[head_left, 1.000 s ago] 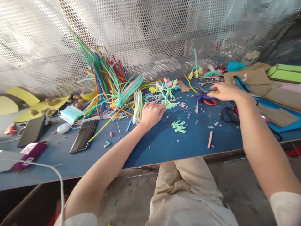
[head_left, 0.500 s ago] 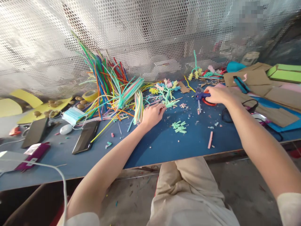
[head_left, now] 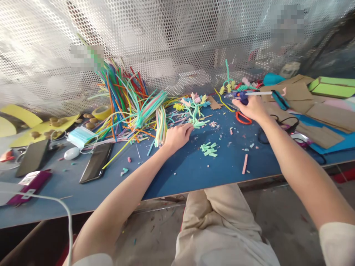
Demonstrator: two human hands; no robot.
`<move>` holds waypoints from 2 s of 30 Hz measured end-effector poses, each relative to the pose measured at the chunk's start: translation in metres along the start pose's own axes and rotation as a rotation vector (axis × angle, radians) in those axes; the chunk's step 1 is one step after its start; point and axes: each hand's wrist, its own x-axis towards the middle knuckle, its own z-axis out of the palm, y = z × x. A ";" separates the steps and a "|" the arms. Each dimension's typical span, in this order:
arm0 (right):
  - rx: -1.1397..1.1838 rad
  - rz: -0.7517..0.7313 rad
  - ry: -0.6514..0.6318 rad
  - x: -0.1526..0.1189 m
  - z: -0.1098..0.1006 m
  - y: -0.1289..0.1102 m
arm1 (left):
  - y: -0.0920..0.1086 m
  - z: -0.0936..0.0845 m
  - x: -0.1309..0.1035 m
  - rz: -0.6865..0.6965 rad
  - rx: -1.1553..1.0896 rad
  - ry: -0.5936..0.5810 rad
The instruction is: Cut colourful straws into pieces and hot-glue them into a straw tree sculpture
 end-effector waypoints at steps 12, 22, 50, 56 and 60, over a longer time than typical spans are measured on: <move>-0.016 -0.117 -0.010 -0.001 0.007 -0.001 | 0.001 -0.001 0.001 -0.049 -0.002 -0.056; 0.291 -0.278 -0.175 -0.007 -0.002 -0.005 | 0.004 -0.003 0.002 -0.116 -0.070 -0.128; 0.311 -0.328 -0.132 -0.015 0.003 -0.023 | -0.011 0.016 0.006 0.231 -0.352 -0.034; 0.550 -0.257 -0.085 -0.021 0.016 -0.050 | -0.006 0.008 0.005 0.271 -0.229 0.168; 0.739 -0.206 -0.219 -0.029 0.018 -0.074 | 0.000 -0.002 0.002 0.158 -0.116 0.294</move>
